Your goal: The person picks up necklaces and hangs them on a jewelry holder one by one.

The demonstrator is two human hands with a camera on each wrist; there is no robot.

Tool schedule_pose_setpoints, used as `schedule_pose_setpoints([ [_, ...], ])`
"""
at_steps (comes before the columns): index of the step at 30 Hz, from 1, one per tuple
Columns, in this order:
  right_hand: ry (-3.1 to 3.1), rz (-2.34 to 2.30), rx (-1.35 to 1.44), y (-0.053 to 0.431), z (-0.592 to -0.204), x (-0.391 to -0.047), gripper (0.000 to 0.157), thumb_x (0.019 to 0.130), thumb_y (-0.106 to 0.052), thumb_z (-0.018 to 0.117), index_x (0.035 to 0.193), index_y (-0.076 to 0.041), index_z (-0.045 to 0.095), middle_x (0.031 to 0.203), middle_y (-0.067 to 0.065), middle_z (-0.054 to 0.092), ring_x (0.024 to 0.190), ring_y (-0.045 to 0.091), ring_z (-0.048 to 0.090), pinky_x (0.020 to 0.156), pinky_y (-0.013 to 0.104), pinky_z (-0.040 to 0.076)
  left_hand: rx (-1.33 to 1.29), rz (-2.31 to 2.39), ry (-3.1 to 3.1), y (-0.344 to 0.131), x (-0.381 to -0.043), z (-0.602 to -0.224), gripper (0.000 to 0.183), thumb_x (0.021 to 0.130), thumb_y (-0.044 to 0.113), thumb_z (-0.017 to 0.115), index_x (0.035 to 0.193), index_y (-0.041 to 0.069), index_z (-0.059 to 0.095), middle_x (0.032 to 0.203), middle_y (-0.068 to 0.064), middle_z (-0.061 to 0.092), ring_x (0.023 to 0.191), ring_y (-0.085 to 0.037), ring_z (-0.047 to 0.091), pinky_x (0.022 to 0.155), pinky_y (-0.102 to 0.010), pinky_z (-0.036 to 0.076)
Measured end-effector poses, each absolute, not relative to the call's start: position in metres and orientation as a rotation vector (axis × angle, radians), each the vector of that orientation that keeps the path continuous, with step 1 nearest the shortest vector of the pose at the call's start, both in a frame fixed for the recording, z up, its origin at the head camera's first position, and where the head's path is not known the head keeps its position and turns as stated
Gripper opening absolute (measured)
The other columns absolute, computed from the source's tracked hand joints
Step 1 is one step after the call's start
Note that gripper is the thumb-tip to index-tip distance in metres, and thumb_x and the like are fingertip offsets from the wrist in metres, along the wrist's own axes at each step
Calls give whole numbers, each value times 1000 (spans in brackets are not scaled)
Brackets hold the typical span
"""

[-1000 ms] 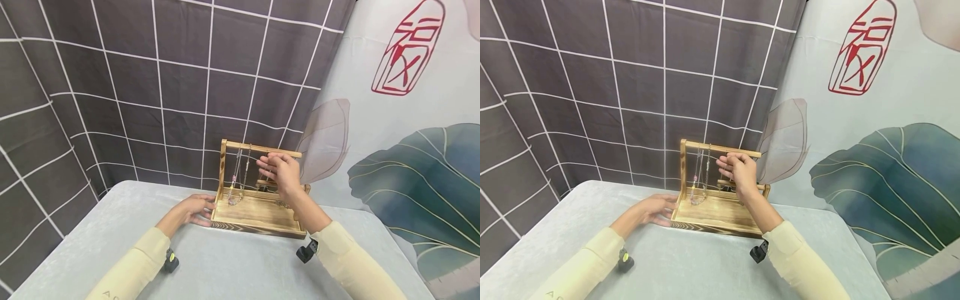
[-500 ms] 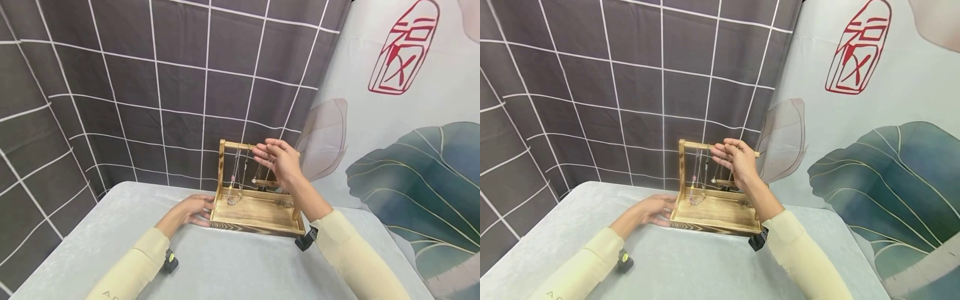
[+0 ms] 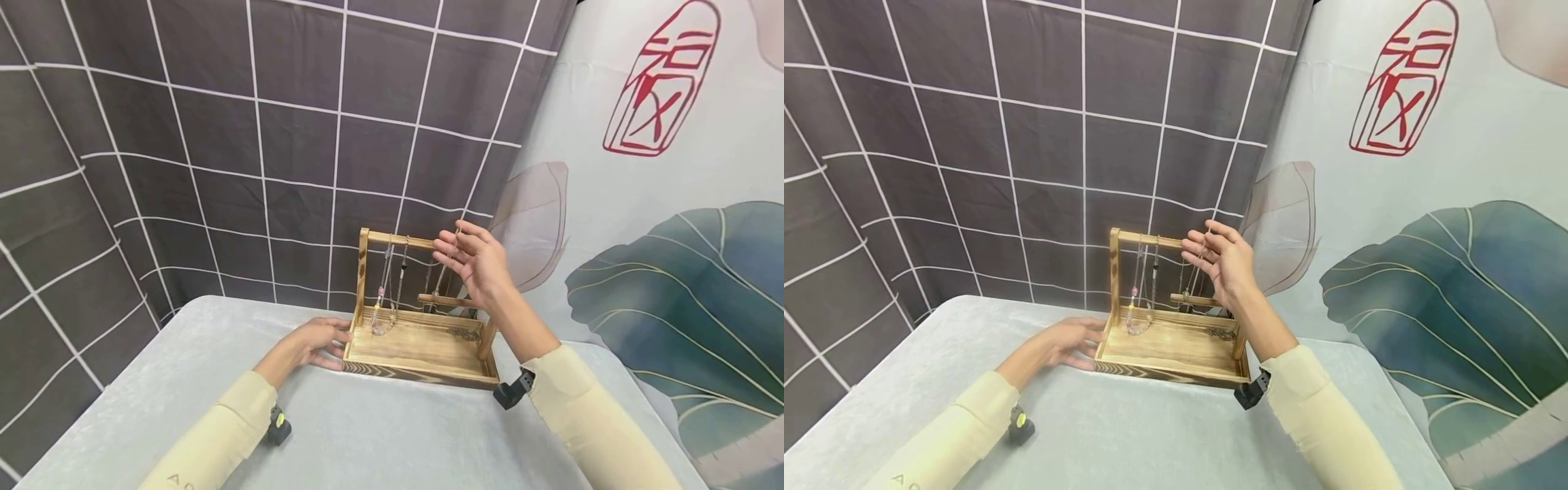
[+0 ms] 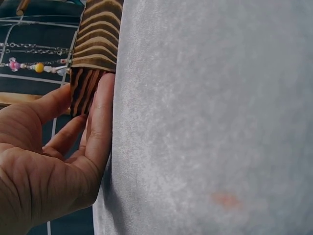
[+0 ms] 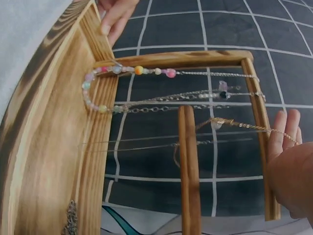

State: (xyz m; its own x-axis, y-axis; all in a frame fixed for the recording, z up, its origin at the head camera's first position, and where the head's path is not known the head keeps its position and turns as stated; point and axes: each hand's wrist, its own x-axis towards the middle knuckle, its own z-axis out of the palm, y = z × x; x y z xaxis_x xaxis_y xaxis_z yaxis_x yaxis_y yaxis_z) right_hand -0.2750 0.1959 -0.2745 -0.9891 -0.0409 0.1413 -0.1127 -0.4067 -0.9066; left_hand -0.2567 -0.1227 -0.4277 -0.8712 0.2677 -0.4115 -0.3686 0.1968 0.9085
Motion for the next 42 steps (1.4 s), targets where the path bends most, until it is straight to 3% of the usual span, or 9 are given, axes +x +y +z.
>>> schedule_pose_setpoints([
  [13, -1636, 2564, 238, 213, -255, -277, 22, 118, -2, 44, 136, -3, 56, 100, 5, 83, 89, 17, 85, 87, 30, 75, -109, 1728, 1990, -123, -257, -428, 64, 109, 8, 67, 170, 3, 46, 127, -21, 73, 93, -24, 75, 89, -49, 77],
  [29, -1788, 2558, 315, 175, -261, -272, 25, 120, -6, 44, 141, 5, 53, 100, 2, 84, 94, 16, 84, 93, 32, 75, -101, 1735, 1995, -122, -257, -426, 64, 109, 9, 67, 169, 3, 47, 133, -23, 71, 94, -24, 74, 88, -48, 77],
  [42, -1687, 2583, 317, 144, -261, -282, 14, 120, -5, 46, 129, -8, 56, 105, 4, 81, 98, 18, 84, 97, 34, 74, -116, 1743, 1988, -121, -253, -423, 62, 108, 8, 67, 167, 3, 49, 139, -24, 70, 93, -22, 74, 88, -48, 77],
])
